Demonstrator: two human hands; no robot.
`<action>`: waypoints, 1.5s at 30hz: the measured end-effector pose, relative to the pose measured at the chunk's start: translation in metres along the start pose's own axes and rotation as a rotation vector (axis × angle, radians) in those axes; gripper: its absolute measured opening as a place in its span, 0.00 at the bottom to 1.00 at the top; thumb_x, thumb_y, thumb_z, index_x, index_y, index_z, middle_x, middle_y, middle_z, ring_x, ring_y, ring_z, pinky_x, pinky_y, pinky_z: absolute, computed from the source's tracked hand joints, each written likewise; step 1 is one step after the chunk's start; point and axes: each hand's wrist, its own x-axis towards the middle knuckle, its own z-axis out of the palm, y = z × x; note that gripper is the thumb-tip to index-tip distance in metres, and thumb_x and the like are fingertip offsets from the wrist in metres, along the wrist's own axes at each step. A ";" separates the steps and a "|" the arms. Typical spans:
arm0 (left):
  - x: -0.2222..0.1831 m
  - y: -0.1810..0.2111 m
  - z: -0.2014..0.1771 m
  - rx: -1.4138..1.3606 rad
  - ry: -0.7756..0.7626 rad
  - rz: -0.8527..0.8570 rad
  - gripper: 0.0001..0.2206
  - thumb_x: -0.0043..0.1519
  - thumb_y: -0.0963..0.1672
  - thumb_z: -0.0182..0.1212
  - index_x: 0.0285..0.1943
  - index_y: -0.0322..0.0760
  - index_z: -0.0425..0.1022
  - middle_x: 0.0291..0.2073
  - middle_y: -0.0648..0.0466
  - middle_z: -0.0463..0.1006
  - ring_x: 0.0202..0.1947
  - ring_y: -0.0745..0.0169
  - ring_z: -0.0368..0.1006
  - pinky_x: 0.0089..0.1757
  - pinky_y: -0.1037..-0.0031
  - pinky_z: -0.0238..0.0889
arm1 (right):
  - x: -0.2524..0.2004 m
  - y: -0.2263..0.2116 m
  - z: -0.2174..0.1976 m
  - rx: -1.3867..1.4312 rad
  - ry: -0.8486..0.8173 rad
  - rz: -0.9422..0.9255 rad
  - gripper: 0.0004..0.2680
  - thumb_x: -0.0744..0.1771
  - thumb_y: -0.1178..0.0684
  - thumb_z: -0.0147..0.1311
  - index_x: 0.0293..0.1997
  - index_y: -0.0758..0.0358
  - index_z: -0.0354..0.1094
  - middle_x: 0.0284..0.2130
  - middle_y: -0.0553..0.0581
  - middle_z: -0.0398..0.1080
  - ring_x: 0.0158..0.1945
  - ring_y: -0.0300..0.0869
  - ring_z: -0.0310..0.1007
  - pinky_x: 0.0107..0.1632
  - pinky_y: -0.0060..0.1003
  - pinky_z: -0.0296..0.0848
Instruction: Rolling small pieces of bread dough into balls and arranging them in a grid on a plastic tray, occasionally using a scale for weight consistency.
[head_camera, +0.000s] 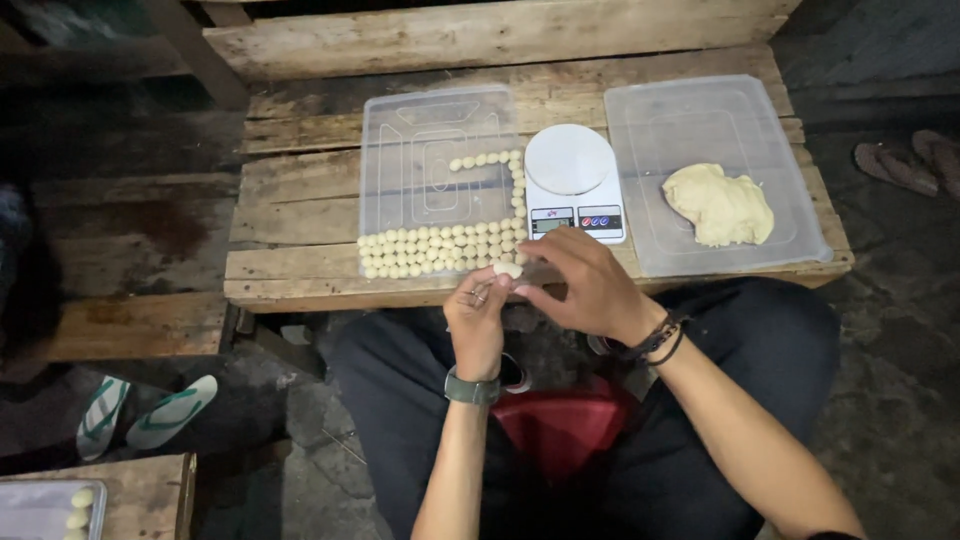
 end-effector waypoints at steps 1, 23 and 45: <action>0.000 -0.002 -0.003 0.001 -0.013 0.001 0.06 0.63 0.37 0.65 0.47 0.27 0.81 0.34 0.51 0.84 0.37 0.69 0.80 0.44 0.72 0.75 | 0.000 0.000 0.000 0.053 -0.003 0.008 0.11 0.68 0.47 0.58 0.49 0.64 0.74 0.31 0.60 0.72 0.36 0.52 0.74 0.41 0.45 0.73; 0.011 -0.003 -0.006 0.053 0.010 0.030 0.06 0.62 0.37 0.66 0.47 0.30 0.80 0.35 0.52 0.84 0.36 0.70 0.80 0.42 0.73 0.75 | 0.002 -0.011 -0.002 0.238 0.049 0.083 0.15 0.64 0.53 0.67 0.52 0.70 0.73 0.34 0.63 0.75 0.39 0.56 0.78 0.41 0.48 0.78; 0.003 -0.012 -0.008 -0.300 -0.058 -0.142 0.14 0.64 0.36 0.58 0.59 0.22 0.73 0.47 0.38 0.82 0.44 0.45 0.82 0.50 0.54 0.76 | 0.001 -0.008 -0.003 0.231 -0.020 0.054 0.04 0.69 0.61 0.54 0.40 0.65 0.77 0.28 0.60 0.75 0.33 0.53 0.77 0.35 0.42 0.77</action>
